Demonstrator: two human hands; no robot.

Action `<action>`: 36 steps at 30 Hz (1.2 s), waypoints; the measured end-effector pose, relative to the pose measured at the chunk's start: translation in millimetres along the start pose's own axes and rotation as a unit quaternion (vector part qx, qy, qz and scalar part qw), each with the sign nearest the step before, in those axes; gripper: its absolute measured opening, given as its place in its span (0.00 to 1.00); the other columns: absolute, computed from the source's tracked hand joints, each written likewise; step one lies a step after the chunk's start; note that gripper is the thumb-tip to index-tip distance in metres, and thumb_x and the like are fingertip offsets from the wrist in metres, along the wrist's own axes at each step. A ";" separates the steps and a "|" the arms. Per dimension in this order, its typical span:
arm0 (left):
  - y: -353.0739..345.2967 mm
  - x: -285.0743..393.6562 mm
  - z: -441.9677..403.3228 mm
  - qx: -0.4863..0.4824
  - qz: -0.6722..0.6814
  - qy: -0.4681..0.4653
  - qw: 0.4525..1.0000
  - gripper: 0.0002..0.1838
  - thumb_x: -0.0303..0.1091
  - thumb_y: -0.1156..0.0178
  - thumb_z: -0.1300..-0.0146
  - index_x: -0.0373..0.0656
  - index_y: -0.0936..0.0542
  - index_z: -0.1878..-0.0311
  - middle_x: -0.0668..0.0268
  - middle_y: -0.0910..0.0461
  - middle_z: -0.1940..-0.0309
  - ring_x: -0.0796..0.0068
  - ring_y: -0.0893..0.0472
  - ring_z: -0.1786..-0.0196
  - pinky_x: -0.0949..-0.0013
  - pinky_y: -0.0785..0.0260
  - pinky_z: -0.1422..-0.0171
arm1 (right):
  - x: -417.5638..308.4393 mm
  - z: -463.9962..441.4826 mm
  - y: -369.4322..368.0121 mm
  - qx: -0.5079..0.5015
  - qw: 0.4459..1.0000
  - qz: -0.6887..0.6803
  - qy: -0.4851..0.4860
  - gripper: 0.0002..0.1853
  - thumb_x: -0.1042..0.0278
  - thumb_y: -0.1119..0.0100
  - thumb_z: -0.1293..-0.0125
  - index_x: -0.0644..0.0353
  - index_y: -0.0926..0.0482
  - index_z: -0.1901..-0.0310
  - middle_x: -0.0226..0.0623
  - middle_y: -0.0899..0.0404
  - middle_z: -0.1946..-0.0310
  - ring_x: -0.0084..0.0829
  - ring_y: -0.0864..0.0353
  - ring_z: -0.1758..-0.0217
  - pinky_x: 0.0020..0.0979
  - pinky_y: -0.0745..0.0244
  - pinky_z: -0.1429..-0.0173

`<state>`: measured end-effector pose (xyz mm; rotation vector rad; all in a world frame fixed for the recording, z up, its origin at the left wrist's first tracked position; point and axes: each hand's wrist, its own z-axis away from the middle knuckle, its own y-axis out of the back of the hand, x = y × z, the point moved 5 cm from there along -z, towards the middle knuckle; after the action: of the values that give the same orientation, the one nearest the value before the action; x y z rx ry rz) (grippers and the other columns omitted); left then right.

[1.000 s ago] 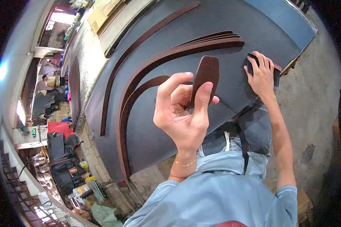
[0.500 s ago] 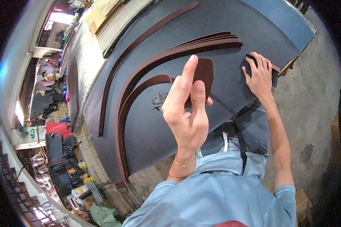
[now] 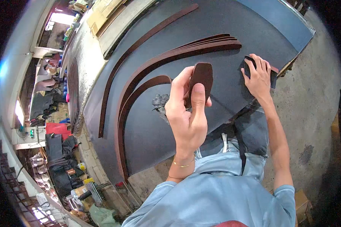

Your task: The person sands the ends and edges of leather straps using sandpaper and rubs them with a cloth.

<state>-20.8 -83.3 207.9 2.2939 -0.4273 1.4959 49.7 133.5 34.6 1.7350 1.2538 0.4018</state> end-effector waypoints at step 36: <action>-11.3 -0.6 13.4 0.094 -0.071 -0.275 0.954 0.15 0.20 0.24 0.48 0.34 0.18 0.58 0.59 0.13 0.69 0.67 0.14 0.74 0.70 0.23 0.69 | -1.6 -0.7 1.9 0.010 1.000 -0.005 0.005 0.19 0.60 0.36 0.36 0.58 0.20 0.45 0.37 0.27 0.40 0.40 0.30 0.34 0.44 0.42 0.27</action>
<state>-5.2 -79.5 200.8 2.8174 -0.2592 0.8409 49.6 132.4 36.9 1.7444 1.2773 0.3926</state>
